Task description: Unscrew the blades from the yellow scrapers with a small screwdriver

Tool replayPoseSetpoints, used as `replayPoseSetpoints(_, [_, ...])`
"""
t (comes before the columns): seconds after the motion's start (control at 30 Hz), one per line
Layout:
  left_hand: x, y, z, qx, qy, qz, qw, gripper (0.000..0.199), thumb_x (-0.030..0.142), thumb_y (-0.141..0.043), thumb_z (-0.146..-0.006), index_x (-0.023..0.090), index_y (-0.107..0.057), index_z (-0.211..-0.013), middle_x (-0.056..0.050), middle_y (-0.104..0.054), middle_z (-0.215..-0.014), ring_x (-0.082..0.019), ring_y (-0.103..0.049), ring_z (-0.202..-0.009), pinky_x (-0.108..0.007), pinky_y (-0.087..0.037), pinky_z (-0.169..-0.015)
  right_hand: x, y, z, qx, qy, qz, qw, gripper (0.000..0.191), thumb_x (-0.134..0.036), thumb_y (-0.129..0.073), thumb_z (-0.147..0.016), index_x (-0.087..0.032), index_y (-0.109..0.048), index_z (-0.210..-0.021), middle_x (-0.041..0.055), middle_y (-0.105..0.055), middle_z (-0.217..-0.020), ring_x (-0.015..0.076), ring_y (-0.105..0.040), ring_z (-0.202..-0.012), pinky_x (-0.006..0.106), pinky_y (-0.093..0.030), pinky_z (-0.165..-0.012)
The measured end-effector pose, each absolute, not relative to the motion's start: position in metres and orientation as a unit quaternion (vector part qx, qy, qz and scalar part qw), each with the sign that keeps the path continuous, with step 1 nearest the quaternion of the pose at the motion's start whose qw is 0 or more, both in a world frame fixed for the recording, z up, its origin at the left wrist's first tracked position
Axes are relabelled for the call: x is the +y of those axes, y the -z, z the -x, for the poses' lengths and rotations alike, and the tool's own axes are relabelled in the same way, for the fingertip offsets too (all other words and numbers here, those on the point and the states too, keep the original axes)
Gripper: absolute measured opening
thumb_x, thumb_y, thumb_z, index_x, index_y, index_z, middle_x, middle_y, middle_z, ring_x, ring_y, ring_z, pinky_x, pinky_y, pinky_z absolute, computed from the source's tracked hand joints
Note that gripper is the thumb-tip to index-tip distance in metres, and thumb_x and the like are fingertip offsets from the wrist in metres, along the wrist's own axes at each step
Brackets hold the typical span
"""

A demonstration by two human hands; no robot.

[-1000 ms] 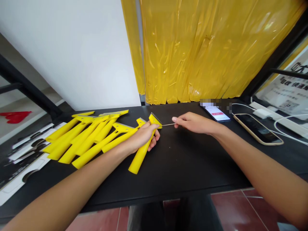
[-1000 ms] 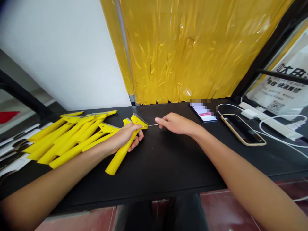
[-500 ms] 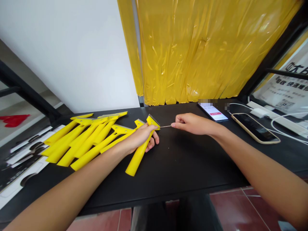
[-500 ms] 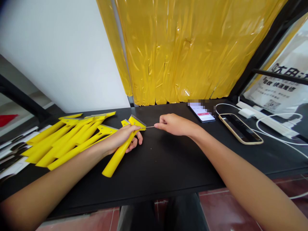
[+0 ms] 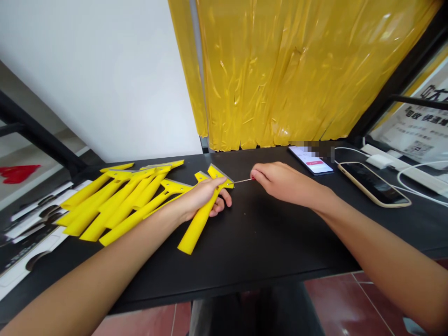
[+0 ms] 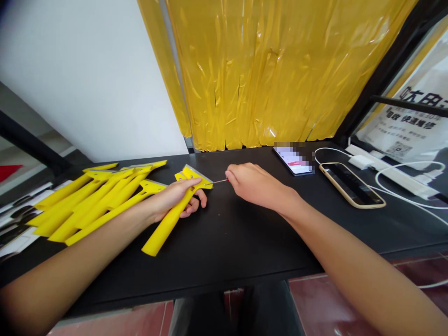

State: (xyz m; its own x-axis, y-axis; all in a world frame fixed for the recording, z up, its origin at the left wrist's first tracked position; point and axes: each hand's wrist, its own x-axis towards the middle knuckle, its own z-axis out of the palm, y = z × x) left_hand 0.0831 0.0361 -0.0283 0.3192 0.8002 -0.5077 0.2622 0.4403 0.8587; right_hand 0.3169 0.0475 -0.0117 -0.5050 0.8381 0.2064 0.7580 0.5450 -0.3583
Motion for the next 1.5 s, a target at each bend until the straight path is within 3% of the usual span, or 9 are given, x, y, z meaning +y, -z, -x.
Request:
replayPoseSetpoints(0.07, [0.038, 0.03, -0.082, 0.542, -0.2, -0.491, 0.652, 0.056, 0.057, -0.041, -0.098, 0.014, -0.059, -0.066, -0.005, -0.05, -0.044, -0.011, -0.041, -0.036, -0.021, -0.03, -0.037, 0.05, 0.014, -0.318, -0.866, -0.123, 0.43, 0.222, 0.02, -0.033, -0.045, -0.101, -0.023, -0.062, -0.107, 0.0056, -0.07, -0.095, 0.0205, -0.062, -0.081, 0.033, -0.041, -0.07])
replayPoseSetpoints(0.3, [0.043, 0.029, -0.08, 0.555, -0.156, -0.482, 0.659, 0.064, 0.062, -0.036, -0.096, 0.013, -0.061, -0.064, -0.004, -0.043, -0.039, -0.009, -0.033, -0.032, -0.021, -0.02, -0.034, 0.059, 0.025, -0.32, -0.873, -0.128, 0.388, 0.265, 0.039, -0.031, -0.049, -0.099, -0.023, -0.055, -0.137, 0.0087, -0.058, -0.109, 0.0199, -0.061, -0.092, 0.034, -0.049, -0.084])
replayPoseSetpoints(0.4, [0.04, 0.027, -0.082, 0.554, -0.166, -0.495, 0.649, 0.059, 0.061, -0.037, -0.096, 0.015, -0.058, -0.066, -0.003, -0.044, -0.04, -0.01, -0.034, -0.033, -0.021, -0.021, -0.034, 0.061, 0.027, -0.322, -0.875, -0.135, 0.417, 0.208, 0.032, -0.038, -0.042, -0.103, -0.022, -0.066, -0.116, 0.0085, -0.062, -0.1, 0.0223, -0.062, -0.091, 0.037, -0.047, -0.087])
replayPoseSetpoints(0.5, [0.032, 0.027, -0.085, 0.532, -0.208, -0.523, 0.632, 0.036, 0.047, -0.048, -0.094, 0.018, -0.056, -0.075, -0.003, -0.053, -0.051, -0.012, -0.043, -0.039, -0.021, -0.028, -0.036, 0.066, 0.026, -0.326, -0.885, -0.185, 0.412, 0.11, 0.04, -0.039, -0.038, -0.104, -0.021, -0.067, -0.084, 0.0066, -0.066, -0.088, 0.0221, -0.062, -0.084, 0.036, -0.045, -0.082])
replayPoseSetpoints(0.6, [0.024, 0.027, -0.084, 0.52, -0.246, -0.583, 0.573, 0.014, 0.032, -0.055, -0.09, 0.019, -0.057, -0.091, -0.001, -0.058, -0.062, -0.013, -0.05, -0.048, -0.022, -0.037, -0.041, 0.074, 0.024, -0.33, -0.89, -0.236, 0.373, 0.111, 0.034, -0.036, -0.041, -0.102, -0.021, -0.063, -0.081, 0.0045, -0.065, -0.087, 0.0199, -0.06, -0.083, 0.033, -0.044, -0.08])
replayPoseSetpoints(0.83, [0.016, 0.027, -0.078, 0.444, -0.382, -0.674, 0.451, 0.048, 0.039, -0.043, -0.1, 0.025, -0.046, -0.146, -0.005, -0.066, -0.096, -0.013, -0.055, -0.064, -0.022, -0.042, -0.047, 0.09, 0.04, -0.329, -0.821, -0.446, 0.302, 0.19, 0.027, -0.043, -0.048, -0.101, -0.02, -0.049, -0.088, -0.0025, -0.05, -0.076, 0.0113, -0.048, -0.066, 0.024, -0.04, -0.061])
replayPoseSetpoints(1.03, [0.017, 0.025, -0.083, 0.426, -0.445, -0.65, 0.445, 0.037, 0.053, -0.039, -0.103, 0.026, -0.048, -0.127, -0.003, -0.068, -0.089, -0.012, -0.053, -0.052, -0.02, -0.038, -0.039, 0.091, 0.052, -0.321, -0.806, -0.464, 0.282, 0.235, 0.026, -0.044, -0.058, -0.097, -0.021, -0.05, -0.092, -0.0011, -0.059, -0.078, 0.0121, -0.056, -0.069, 0.027, -0.046, -0.064])
replayPoseSetpoints(1.37, [0.026, 0.025, -0.087, 0.457, -0.387, -0.551, 0.581, 0.009, 0.031, -0.041, -0.097, 0.023, -0.044, -0.095, -0.002, -0.068, -0.072, -0.012, -0.049, -0.036, -0.022, -0.034, -0.029, 0.094, 0.039, -0.338, -0.839, -0.404, 0.332, 0.148, 0.03, -0.048, -0.062, -0.093, -0.02, -0.053, -0.087, 0.0026, -0.068, -0.081, 0.0135, -0.058, -0.069, 0.027, -0.043, -0.062])
replayPoseSetpoints(1.5, [0.032, 0.029, -0.083, 0.441, -0.361, -0.525, 0.633, 0.015, 0.023, -0.041, -0.085, 0.017, -0.054, -0.088, -0.004, -0.064, -0.061, -0.013, -0.049, -0.035, -0.024, -0.035, -0.032, 0.096, 0.038, -0.341, -0.843, -0.387, 0.349, 0.133, 0.034, -0.052, -0.062, -0.091, -0.02, -0.053, -0.083, 0.0, -0.064, -0.07, 0.0129, -0.054, -0.064, 0.027, -0.039, -0.06])
